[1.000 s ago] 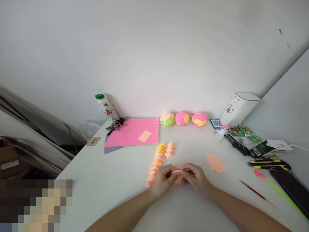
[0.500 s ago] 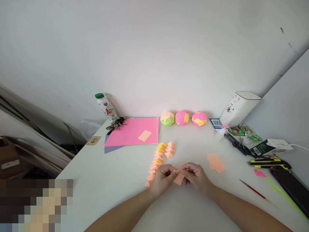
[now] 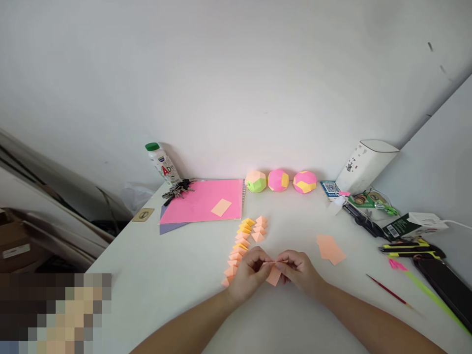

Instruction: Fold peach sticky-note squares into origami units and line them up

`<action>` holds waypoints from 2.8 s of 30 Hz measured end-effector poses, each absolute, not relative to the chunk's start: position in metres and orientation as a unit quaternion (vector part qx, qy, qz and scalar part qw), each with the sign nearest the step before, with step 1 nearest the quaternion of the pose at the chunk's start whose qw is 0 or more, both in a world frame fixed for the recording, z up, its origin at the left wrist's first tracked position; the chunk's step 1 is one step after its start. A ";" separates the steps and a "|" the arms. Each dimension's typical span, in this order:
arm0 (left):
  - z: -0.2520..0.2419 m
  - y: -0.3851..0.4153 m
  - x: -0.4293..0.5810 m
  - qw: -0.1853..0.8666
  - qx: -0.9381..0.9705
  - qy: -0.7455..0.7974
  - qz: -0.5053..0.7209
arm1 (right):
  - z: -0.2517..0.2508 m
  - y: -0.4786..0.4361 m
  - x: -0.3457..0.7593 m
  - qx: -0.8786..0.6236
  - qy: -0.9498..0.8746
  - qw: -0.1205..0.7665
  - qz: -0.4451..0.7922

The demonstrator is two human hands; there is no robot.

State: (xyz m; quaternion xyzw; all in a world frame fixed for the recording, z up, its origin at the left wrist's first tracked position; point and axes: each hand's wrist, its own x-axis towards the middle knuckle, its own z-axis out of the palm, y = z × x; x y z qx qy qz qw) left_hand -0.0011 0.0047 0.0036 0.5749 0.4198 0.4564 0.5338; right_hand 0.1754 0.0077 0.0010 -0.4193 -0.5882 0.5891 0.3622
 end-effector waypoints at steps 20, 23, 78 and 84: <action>0.006 0.004 -0.003 0.589 0.558 0.418 0.408 | 0.005 0.008 0.176 -0.422 -0.559 0.365 0.614; 0.003 0.004 -0.001 0.568 0.560 0.435 0.418 | 0.007 0.006 0.175 -0.430 -0.570 0.373 0.593; 0.005 0.006 -0.002 0.645 0.424 0.451 0.447 | 0.011 0.017 0.177 -0.430 -0.442 0.455 0.643; 0.006 0.005 -0.001 0.649 0.425 0.452 0.440 | 0.005 0.015 0.176 -0.421 -0.521 0.406 0.622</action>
